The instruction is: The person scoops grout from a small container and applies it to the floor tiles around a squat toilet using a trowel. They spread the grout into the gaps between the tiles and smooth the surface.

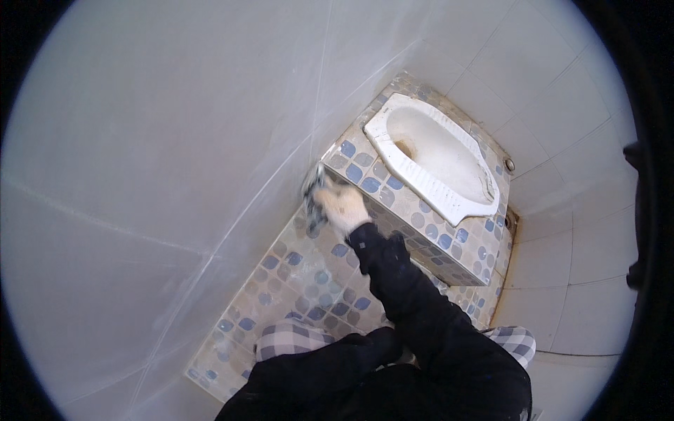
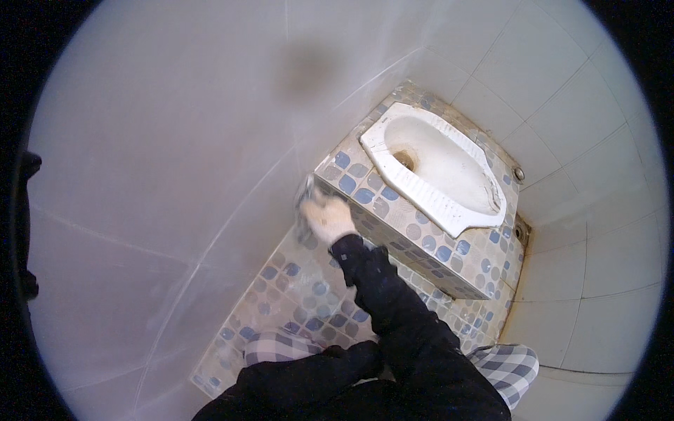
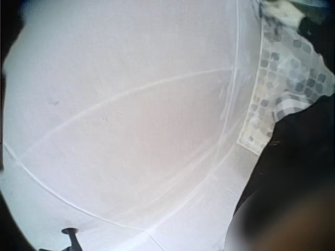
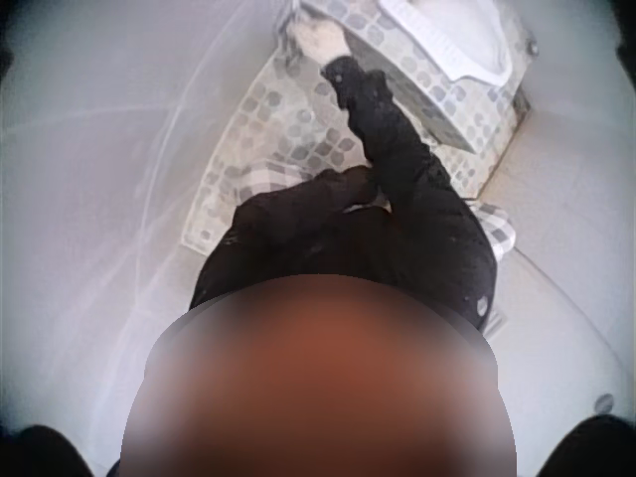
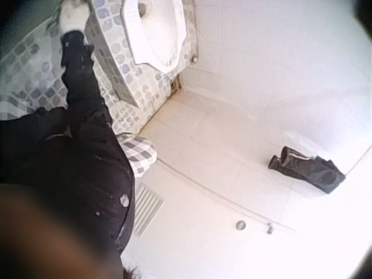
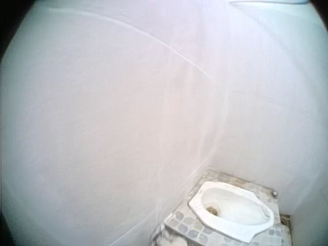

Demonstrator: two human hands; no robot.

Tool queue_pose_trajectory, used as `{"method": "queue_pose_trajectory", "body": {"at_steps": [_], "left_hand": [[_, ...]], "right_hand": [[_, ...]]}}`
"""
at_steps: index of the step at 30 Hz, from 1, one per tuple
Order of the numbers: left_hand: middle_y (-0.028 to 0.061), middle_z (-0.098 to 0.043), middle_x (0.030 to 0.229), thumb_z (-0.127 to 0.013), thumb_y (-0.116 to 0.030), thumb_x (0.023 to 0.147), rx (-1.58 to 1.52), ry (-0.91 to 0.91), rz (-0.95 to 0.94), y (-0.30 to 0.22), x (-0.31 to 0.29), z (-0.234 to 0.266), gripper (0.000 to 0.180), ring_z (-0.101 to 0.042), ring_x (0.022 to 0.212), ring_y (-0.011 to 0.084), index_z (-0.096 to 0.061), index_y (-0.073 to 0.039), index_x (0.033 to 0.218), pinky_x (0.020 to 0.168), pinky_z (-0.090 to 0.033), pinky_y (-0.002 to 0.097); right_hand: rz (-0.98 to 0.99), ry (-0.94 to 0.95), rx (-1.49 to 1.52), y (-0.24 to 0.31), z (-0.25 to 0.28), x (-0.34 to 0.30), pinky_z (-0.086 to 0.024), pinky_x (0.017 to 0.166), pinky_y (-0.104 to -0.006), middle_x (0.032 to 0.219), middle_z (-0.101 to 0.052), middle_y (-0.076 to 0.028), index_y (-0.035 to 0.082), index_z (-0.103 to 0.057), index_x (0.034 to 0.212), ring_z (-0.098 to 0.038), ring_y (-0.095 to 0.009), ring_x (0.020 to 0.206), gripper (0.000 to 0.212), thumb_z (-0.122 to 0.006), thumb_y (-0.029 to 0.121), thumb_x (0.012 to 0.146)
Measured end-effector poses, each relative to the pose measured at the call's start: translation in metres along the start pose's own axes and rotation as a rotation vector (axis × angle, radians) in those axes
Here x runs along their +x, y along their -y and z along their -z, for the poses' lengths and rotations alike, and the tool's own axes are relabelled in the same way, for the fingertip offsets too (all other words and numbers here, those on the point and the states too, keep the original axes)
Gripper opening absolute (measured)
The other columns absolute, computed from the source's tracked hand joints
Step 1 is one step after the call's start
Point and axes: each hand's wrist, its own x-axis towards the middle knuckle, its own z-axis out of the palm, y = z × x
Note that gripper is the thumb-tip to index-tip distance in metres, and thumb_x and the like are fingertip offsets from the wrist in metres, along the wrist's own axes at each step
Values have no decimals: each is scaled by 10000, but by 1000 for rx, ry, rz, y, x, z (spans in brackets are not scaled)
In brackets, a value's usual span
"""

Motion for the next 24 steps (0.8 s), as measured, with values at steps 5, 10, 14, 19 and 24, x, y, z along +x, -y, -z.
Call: {"method": "queue_pose_trajectory", "body": {"at_steps": [5,10,14,19,24], "left_hand": [[172,-658,1266,-577,-304,886,8,0,17,9,18,-12,406,-619,1187,344,-700,-84,1203,974,-490,475],[180,-655,1271,-606,-272,854,6,4,55,14,31,-15,411,-623,1185,349,-702,-74,1202,964,-502,476],[181,-639,1299,-620,-252,841,158,-128,-33,9,35,-15,429,-620,1192,354,-689,-70,1224,951,-510,480],[181,-609,1344,-599,-263,861,130,-93,-16,11,37,-16,458,-590,1235,342,-656,-105,1287,992,-481,482],[185,-622,1316,-589,-271,865,112,-52,-11,13,32,-14,440,-601,1216,345,-667,-97,1262,983,-486,484]], "right_hand": [[-92,-101,561,-28,43,-36,-442,616,-265,737,-621,-11,-26,-716,972,-539,-81,685,380,-653,340,890],[-75,-266,446,-24,96,-16,-431,553,-264,725,-599,-22,12,-703,916,-531,-113,600,347,-661,355,876],[-105,-140,383,-16,102,-16,-453,647,-270,787,-645,-37,-31,-698,1083,-555,-117,692,455,-662,375,878],[70,-187,304,-8,54,-13,-500,734,-345,859,-680,-131,-22,-579,1314,-631,-252,751,626,-650,411,867],[179,-433,-123,24,-33,15,-487,921,-457,999,-654,-306,-22,-369,1468,-622,-483,983,769,-613,396,871]]}}
